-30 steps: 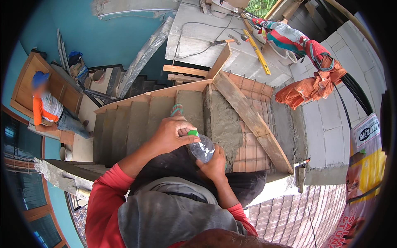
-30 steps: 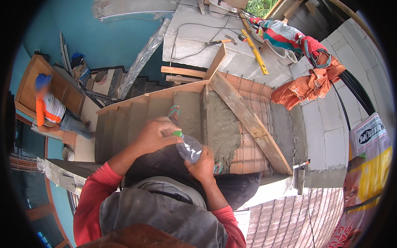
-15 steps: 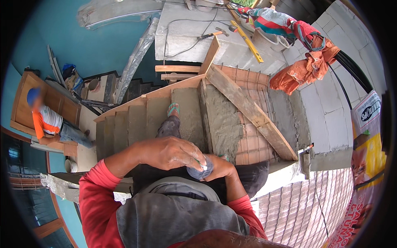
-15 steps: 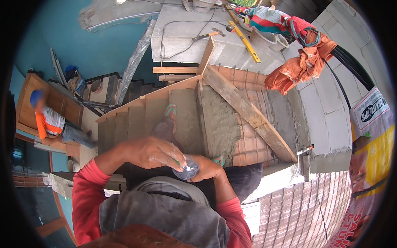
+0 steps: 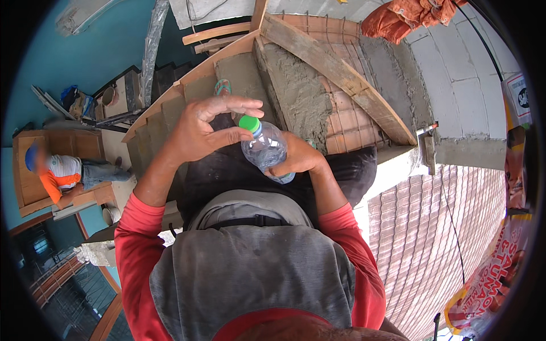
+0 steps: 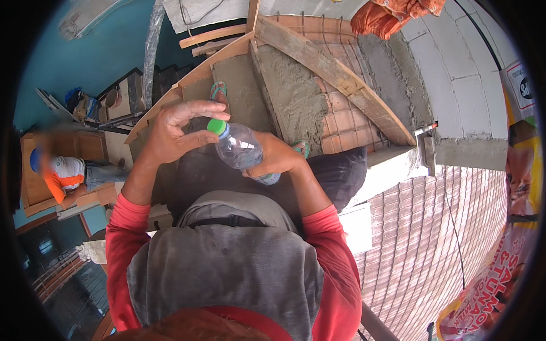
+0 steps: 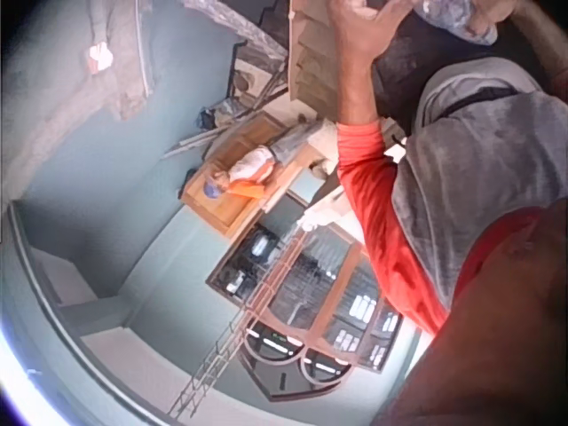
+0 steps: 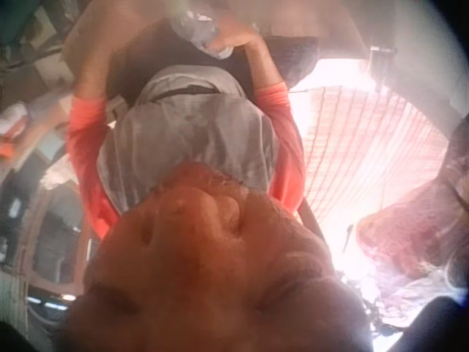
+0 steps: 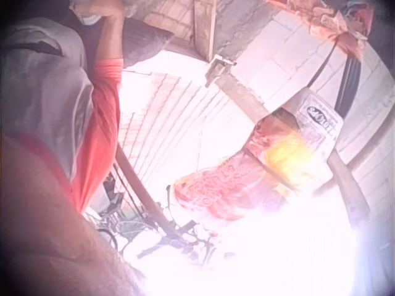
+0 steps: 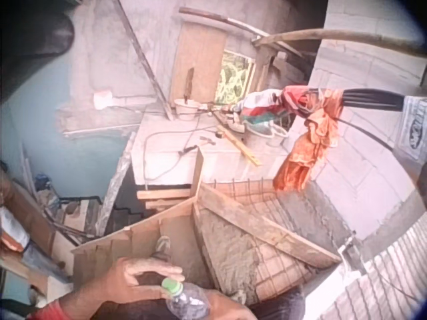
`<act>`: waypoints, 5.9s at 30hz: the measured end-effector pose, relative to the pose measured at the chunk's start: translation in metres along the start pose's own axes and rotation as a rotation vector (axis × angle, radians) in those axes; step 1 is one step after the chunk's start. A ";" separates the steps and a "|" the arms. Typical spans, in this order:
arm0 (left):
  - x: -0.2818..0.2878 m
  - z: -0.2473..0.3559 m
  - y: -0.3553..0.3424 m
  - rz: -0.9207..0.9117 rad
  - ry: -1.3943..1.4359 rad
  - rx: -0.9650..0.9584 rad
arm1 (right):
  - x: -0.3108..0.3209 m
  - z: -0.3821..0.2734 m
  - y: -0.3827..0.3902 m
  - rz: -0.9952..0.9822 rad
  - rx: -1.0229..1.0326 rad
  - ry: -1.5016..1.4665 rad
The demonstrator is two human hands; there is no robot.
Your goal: The person smooths wet concrete on a staircase using a hand trowel. They repeatedly spread and level the material on the steps while standing on the stairs.
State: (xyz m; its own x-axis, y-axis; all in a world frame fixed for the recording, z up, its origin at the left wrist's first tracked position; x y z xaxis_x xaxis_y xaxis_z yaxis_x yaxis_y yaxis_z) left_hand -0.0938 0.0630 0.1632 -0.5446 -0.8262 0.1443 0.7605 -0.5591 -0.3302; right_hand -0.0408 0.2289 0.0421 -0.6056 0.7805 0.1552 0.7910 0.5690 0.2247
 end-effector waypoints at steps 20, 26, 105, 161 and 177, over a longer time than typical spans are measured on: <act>-0.029 -0.010 -0.009 -0.059 0.189 -0.016 | 0.005 -0.004 0.008 0.088 0.063 0.040; -0.033 -0.028 -0.010 -0.012 0.247 0.133 | 0.011 0.010 0.003 0.168 0.031 -0.079; 0.418 -0.376 -0.438 0.726 -0.974 0.215 | 0.105 0.124 -0.047 0.526 -0.347 0.490; 0.023 -0.238 0.108 0.323 -0.810 0.683 | 0.141 0.133 0.041 0.308 -0.271 0.860; 0.023 -0.234 0.105 0.307 -0.749 0.748 | 0.150 0.115 0.028 0.474 -0.184 0.913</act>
State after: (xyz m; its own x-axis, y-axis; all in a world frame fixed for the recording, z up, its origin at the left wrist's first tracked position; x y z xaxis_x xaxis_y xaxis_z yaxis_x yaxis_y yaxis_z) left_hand -0.1093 0.0016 -0.0859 -0.1365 -0.6292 0.7652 0.9864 -0.0151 0.1636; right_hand -0.0996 0.3919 -0.0390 -0.1327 0.3778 0.9163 0.9857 0.1474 0.0819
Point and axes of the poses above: each hand's wrist, its own y-axis away from the middle knuckle, its own x-axis out of the back of the hand, z = x × y, the point moved 9 cm from there along -y, towards the middle knuckle, and after that the axes turned 3 degrees about z, right-handed, at the moved point
